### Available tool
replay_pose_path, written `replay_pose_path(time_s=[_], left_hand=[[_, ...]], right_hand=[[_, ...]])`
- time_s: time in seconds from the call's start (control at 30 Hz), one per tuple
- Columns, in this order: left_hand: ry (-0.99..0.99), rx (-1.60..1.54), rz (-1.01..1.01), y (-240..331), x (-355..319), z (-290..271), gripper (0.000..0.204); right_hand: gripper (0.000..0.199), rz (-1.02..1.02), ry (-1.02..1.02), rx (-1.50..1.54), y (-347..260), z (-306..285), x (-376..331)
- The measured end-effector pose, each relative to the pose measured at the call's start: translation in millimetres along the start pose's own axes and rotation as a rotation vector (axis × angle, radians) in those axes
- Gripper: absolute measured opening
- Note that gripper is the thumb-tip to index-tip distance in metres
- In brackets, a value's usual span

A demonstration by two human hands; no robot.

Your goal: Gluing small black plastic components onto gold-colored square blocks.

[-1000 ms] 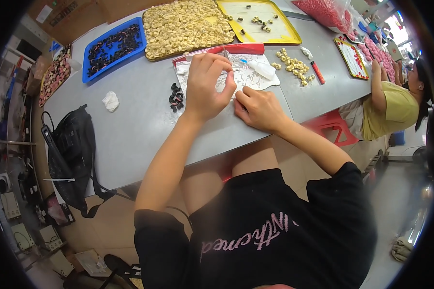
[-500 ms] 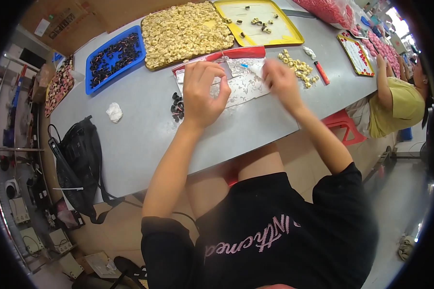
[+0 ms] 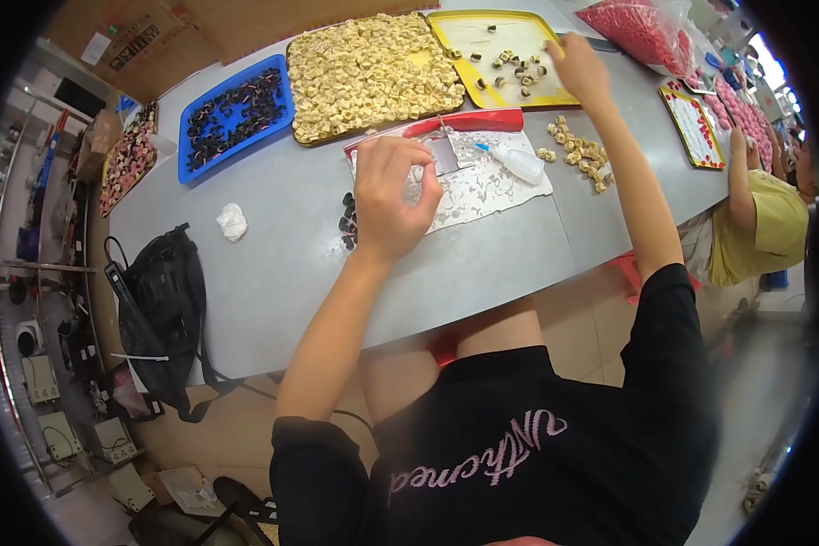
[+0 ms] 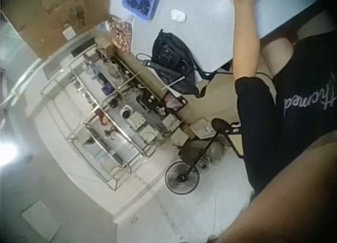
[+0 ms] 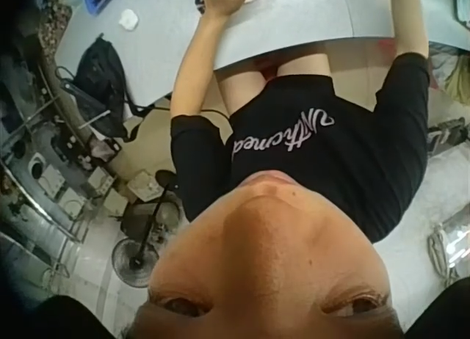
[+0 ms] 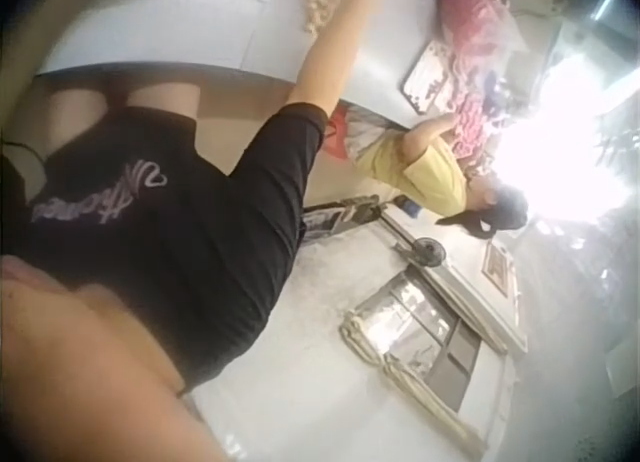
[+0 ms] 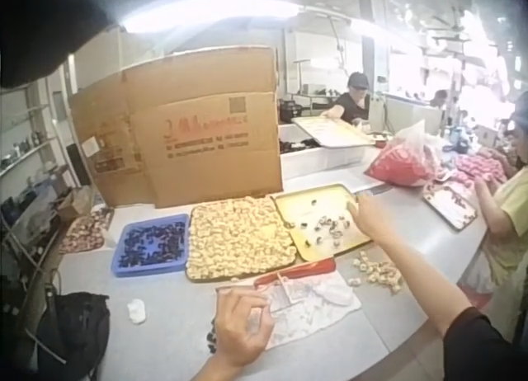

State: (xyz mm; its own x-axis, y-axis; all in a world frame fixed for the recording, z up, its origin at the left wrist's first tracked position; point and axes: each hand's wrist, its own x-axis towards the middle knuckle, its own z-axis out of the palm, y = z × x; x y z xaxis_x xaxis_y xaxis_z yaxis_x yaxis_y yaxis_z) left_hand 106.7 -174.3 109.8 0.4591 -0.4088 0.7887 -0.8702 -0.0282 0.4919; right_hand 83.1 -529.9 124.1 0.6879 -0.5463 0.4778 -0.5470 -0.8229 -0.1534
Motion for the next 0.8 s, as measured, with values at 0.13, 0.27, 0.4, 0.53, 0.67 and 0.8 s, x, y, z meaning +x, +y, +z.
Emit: replay_pose_path(time_s=[0.13,0.27,0.4,0.53,0.67,0.8], left_hand=[[0.000,0.019,-0.013,-0.7,2.2,4.6,0.009],[0.009,0.046,-0.029,-4.1,1.6,4.6,0.008],[0.022,0.040,-0.040,-5.5,2.7,3.5,0.010],[0.009,0.080,-0.069,-5.6,3.9,-0.8,0.004],[0.008,0.067,-0.076,-6.6,4.9,0.6,0.003],[0.010,0.068,-0.085,-5.9,5.9,-0.7,0.003]], right_hand=[[0.043,0.249,-0.209,-0.210,73.0,22.4,10.0],[0.044,0.226,-0.335,-0.120,97.7,40.4,17.7],[0.042,0.285,-0.356,0.222,99.9,33.0,32.0],[0.048,0.336,-0.388,0.471,90.0,16.3,22.7],[0.045,0.387,-0.368,0.611,117.5,15.2,23.1],[0.044,0.473,-0.349,0.734,146.2,-1.8,32.0]])
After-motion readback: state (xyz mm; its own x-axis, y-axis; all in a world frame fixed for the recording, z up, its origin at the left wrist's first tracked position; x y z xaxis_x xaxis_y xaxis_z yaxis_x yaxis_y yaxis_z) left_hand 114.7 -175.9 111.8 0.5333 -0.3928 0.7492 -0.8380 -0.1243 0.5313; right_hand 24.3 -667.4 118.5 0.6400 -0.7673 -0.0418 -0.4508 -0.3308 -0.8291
